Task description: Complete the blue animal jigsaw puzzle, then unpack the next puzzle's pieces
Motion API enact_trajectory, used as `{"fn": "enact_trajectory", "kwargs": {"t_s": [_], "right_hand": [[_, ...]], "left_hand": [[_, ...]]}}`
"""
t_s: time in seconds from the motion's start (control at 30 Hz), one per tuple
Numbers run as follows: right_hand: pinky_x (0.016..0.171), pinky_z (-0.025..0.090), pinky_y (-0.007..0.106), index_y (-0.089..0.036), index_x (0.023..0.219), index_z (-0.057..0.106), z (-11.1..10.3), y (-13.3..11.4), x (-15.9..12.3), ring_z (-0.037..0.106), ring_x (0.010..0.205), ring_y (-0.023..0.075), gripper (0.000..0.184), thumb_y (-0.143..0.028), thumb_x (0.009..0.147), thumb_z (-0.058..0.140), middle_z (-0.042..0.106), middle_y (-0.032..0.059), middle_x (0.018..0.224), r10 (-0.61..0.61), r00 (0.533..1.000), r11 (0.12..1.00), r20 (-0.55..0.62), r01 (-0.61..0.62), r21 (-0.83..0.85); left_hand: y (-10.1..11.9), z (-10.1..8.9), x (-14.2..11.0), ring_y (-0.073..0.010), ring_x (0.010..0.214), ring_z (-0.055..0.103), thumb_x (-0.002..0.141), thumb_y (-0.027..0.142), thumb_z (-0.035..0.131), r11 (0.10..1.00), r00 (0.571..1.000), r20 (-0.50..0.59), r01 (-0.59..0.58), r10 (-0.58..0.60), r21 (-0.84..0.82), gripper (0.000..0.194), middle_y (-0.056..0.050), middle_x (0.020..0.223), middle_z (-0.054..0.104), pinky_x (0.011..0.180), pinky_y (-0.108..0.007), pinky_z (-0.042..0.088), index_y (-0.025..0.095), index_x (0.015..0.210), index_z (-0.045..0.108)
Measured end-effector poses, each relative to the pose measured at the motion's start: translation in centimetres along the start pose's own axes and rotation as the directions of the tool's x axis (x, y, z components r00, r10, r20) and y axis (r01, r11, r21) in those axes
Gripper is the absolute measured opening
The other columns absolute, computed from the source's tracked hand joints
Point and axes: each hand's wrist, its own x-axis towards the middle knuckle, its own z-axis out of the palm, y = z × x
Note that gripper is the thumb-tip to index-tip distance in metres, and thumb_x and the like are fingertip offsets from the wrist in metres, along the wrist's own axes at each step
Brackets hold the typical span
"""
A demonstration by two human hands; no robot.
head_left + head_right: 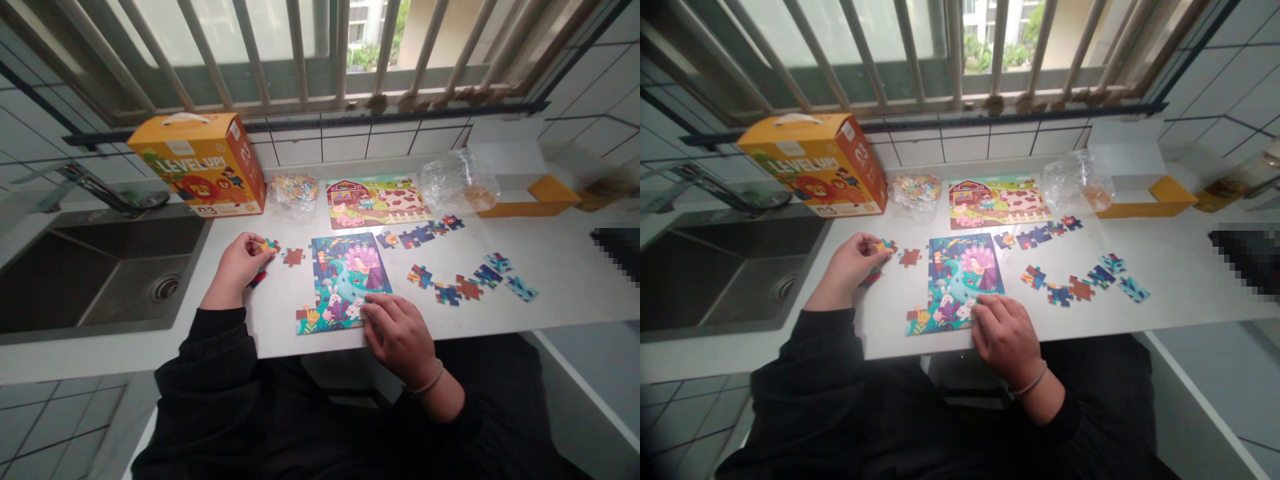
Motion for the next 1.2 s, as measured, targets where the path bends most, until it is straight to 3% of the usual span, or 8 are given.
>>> {"fn": "enact_trajectory", "kwargs": {"t_s": [0.1,0.17,0.3,0.47,0.77,1.1,1.17,1.2], "right_hand": [[0.108,0.055,0.05,-0.022,0.121,0.075,0.0,0.0,0.1,0.073,0.122,0.0323,0.016,-0.019,0.106,0.069,0.081,0.0117,0.134,-0.011,1.0,1.0,-0.015,0.011,0.004],[0.108,0.055,0.05,-0.023,0.12,0.075,-0.1,0.0,0.1,0.073,0.121,0.032,0.016,-0.018,0.106,0.07,0.082,0.0116,0.133,-0.013,1.0,1.0,-0.017,0.013,0.004],[0.108,0.055,0.05,-0.023,0.12,0.075,-0.1,0.0,0.1,0.072,0.122,0.0323,0.016,-0.019,0.106,0.07,0.081,0.0115,0.135,-0.007,1.0,1.0,-0.006,0.007,-0.005],[0.106,0.054,0.049,-0.022,0.119,0.075,-0.2,-0.1,0.2,0.073,0.119,0.0317,0.015,-0.018,0.105,0.07,0.082,0.0111,0.133,-0.013,1.0,1.0,-0.009,0.013,-0.016],[0.105,0.054,0.049,-0.023,0.119,0.075,-0.2,0.0,0.1,0.072,0.12,0.0324,0.015,-0.019,0.104,0.071,0.081,0.0112,0.133,-0.016,1.0,0.999,0.007,0.017,-0.043],[0.104,0.054,0.049,-0.023,0.119,0.073,-0.3,-0.1,0.2,0.071,0.12,0.0321,0.017,-0.018,0.104,0.07,0.081,0.0112,0.133,-0.007,1.0,0.999,0.011,0.007,-0.039],[0.103,0.054,0.048,-0.023,0.119,0.073,-0.4,-0.2,0.2,0.071,0.119,0.032,0.017,-0.018,0.104,0.07,0.081,0.0112,0.132,-0.009,1.0,0.999,0.009,0.01,-0.04],[0.103,0.054,0.048,-0.023,0.119,0.074,-0.4,-0.2,0.3,0.072,0.119,0.032,0.017,-0.018,0.103,0.07,0.081,0.0114,0.132,-0.011,1.0,0.999,0.008,0.012,-0.04]], "left_hand": [[1.5,0.1,-0.9,-0.0208,0.077,0.071,0.071,0.045,0.096,0.975,0.996,0.086,0.001,0.018,-0.224,0.046,-0.002,0.085,0.073,0.064,-0.028,0.052,0.024,0.1,0.067],[2.7,0.1,-1.8,-0.0225,0.082,0.074,0.077,0.049,0.096,0.961,0.964,0.253,-0.006,0.079,-0.277,0.045,-0.005,0.091,0.078,0.069,-0.03,0.055,0.023,0.103,0.069],[4.2,0.4,-3.5,-0.0235,0.089,0.077,0.087,0.049,0.092,0.975,0.784,0.585,-0.117,0.208,-0.191,0.035,-0.006,0.094,0.08,0.08,-0.033,0.057,0.021,0.096,0.074],[4.4,1.0,-3.9,-0.02,0.077,0.072,0.092,0.047,0.087,0.983,0.655,0.739,-0.175,0.156,-0.052,0.032,-0.001,0.083,0.077,0.071,-0.029,0.052,0.023,0.111,0.079],[3.6,2.0,-3.4,-0.0213,0.08,0.069,0.088,0.042,0.09,0.934,0.64,0.742,-0.353,0.201,0.051,0.022,-0.002,0.09,0.08,0.074,-0.033,0.049,0.024,0.097,0.082],[4.3,2.5,-3.6,-0.0229,0.093,0.072,0.091,0.038,0.091,0.864,0.548,0.771,-0.503,0.325,-0.007,0.018,-0.003,0.098,0.078,0.085,-0.036,0.052,0.024,0.089,0.079],[4.4,2.3,-3.8,-0.0218,0.087,0.069,0.091,0.038,0.09,0.861,0.555,0.771,-0.508,0.312,0.018,0.018,-0.002,0.094,0.077,0.081,-0.035,0.051,0.024,0.089,0.079],[4.5,2.2,-3.8,-0.0213,0.085,0.068,0.092,0.037,0.088,0.862,0.586,0.749,-0.506,0.311,0.038,0.016,-0.002,0.092,0.076,0.079,-0.035,0.05,0.024,0.089,0.078]]}}
